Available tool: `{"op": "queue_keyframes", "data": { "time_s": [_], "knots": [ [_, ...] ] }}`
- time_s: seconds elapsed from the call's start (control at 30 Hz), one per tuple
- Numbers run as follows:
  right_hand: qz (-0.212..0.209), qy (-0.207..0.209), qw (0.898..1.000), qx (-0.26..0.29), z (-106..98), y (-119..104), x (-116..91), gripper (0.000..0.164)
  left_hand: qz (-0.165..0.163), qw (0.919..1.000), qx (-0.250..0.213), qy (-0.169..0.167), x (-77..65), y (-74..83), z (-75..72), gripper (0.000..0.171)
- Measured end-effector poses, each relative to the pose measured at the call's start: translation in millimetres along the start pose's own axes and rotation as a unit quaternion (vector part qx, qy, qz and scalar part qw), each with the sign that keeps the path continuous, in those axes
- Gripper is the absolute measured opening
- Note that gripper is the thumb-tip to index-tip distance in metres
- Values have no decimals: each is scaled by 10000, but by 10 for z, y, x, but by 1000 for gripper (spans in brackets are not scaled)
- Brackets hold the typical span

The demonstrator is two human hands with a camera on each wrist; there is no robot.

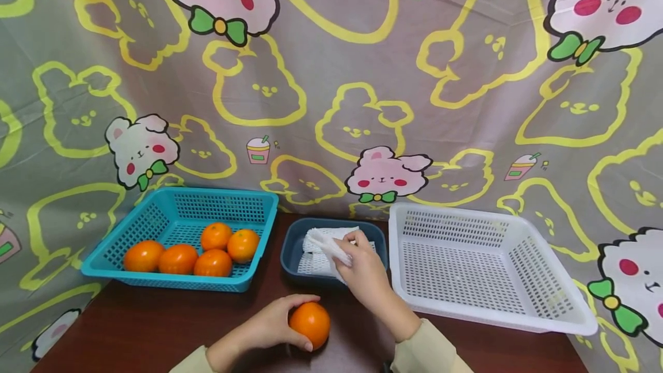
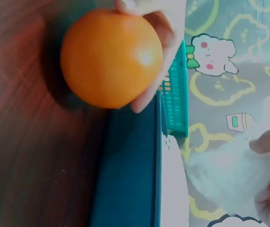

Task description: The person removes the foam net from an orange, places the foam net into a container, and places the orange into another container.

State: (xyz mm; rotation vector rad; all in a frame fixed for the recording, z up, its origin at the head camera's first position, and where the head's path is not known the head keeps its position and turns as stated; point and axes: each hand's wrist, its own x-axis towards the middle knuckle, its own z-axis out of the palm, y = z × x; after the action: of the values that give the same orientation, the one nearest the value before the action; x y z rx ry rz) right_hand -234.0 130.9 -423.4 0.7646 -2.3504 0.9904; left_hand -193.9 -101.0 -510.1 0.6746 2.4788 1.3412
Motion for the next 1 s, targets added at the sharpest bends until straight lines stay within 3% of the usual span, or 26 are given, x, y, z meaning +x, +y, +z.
{"op": "queue_keyframes", "data": {
  "time_s": [0.03,0.13,0.3,0.47,0.6,0.67,0.73,0.9,1.0],
  "knots": [
    [-145,101,9997,-186,13,7,13,34,14,10000,31,-36,21,-75,12,83],
    [-520,351,9948,-799,49,32,50,46,-10,10000,-11,-67,21,-91,8,83],
    [-648,468,9819,-1718,156,127,108,51,-196,9997,-143,52,-82,195,-44,77],
    [-616,145,9734,-2203,324,239,128,50,-330,9994,-76,91,-110,258,-41,76],
    [211,-837,9797,-1812,413,259,101,54,-340,9994,-17,49,-104,254,-27,77],
    [799,-1414,9749,-1525,437,254,84,66,-354,9994,-10,28,-108,268,-28,77],
    [1171,-1807,9687,-1231,456,258,76,67,-340,9994,6,40,-110,274,-30,76],
    [1316,-2118,9645,-871,493,296,94,43,-324,9994,47,80,-97,270,-31,76],
    [1390,-2202,9620,-818,515,331,134,42,-345,9994,49,67,-87,264,-31,76]
  ]
}}
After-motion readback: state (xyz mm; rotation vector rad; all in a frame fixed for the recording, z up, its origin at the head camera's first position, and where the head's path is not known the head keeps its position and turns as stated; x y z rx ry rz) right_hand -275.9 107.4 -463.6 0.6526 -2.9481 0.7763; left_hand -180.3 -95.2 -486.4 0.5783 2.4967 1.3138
